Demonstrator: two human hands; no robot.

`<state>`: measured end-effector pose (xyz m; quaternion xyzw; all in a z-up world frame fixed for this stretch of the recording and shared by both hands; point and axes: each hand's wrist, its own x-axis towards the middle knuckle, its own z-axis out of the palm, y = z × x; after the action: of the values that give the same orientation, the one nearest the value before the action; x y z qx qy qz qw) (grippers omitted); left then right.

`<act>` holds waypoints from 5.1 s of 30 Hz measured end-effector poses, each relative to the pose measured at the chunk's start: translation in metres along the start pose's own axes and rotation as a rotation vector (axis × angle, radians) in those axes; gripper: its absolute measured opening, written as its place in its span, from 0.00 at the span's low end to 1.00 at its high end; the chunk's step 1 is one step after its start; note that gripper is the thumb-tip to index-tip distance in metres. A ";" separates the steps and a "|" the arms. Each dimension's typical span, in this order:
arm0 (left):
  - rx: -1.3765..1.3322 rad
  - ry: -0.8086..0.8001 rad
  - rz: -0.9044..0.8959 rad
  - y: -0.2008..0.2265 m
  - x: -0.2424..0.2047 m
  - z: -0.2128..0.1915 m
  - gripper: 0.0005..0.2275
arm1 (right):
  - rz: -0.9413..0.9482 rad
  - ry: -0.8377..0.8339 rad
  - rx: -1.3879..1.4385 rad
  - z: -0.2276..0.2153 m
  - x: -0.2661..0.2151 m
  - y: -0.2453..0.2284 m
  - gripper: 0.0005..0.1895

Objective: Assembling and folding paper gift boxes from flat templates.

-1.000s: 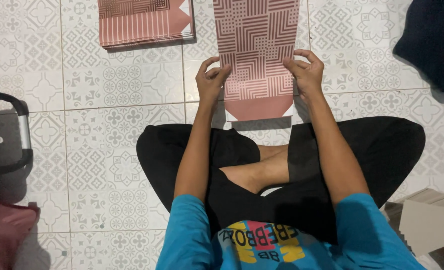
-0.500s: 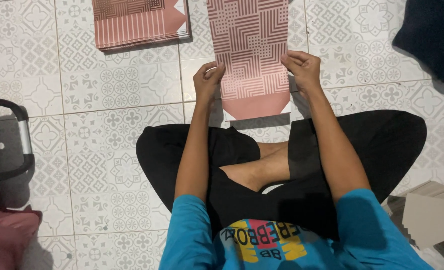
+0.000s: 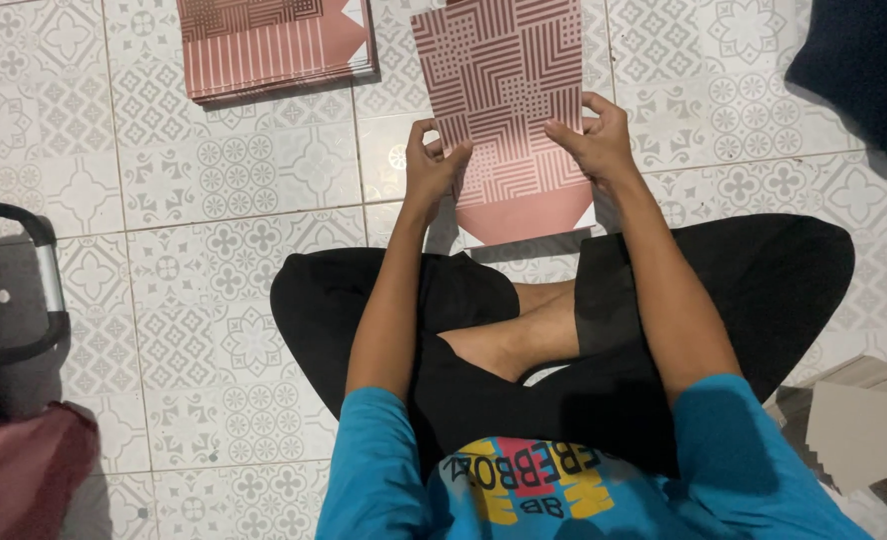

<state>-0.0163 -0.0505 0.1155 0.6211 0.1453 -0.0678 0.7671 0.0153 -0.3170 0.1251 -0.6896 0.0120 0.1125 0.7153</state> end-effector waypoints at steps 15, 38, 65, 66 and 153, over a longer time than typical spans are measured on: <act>0.346 0.124 0.019 -0.050 0.037 -0.014 0.19 | 0.131 0.231 -0.075 -0.016 0.006 0.029 0.24; 1.010 0.202 0.425 -0.074 0.027 -0.014 0.04 | -0.691 -0.295 -1.121 0.059 -0.003 0.035 0.11; 1.408 -0.038 0.407 -0.110 0.048 -0.028 0.27 | -0.690 -0.176 -1.328 0.109 0.014 0.065 0.28; 1.425 -0.033 0.426 -0.113 0.049 -0.025 0.27 | -0.703 -0.160 -1.315 0.107 0.015 0.068 0.28; 1.440 -0.065 0.541 -0.079 0.002 0.026 0.26 | -0.381 -0.265 -1.286 0.031 -0.021 0.069 0.26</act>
<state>-0.0330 -0.0933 0.0455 0.9790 -0.1142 0.0260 0.1672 -0.0218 -0.2881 0.0620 -0.9480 -0.2664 0.0527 0.1661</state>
